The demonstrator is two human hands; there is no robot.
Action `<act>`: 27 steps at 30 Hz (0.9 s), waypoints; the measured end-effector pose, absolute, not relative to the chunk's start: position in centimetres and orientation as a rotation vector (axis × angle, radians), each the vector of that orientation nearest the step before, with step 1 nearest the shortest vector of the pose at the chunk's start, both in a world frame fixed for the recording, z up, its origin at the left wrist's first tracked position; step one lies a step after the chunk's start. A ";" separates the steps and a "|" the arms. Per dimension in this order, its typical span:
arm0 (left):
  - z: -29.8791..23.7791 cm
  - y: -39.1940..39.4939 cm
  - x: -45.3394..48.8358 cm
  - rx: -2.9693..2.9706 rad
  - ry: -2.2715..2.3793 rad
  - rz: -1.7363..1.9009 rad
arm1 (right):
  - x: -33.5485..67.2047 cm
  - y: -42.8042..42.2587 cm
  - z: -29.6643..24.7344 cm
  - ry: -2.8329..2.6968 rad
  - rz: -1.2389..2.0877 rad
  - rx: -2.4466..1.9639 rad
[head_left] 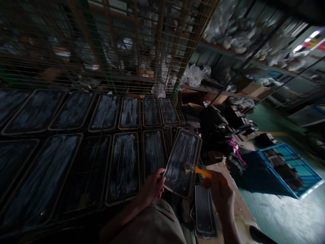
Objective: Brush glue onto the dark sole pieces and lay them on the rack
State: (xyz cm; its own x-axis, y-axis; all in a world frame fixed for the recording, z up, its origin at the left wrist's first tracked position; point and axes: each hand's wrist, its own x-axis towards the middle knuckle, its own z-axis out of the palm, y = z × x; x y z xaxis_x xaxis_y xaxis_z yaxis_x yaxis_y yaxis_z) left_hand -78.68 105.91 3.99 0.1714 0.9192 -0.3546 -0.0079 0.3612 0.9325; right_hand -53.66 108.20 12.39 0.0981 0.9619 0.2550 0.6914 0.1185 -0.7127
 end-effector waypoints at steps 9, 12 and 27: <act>3.5 105.5 -78.4 1.051 1.219 0.988 | -54.2 116.9 11.9 -1.709 0.345 -1.504; 3.8 105.4 -78.2 1.022 1.252 0.962 | -54.5 113.0 11.1 -1.856 0.412 -1.520; 4.6 105.1 -78.4 0.949 1.220 0.916 | -52.1 101.4 12.0 -1.558 0.550 -1.791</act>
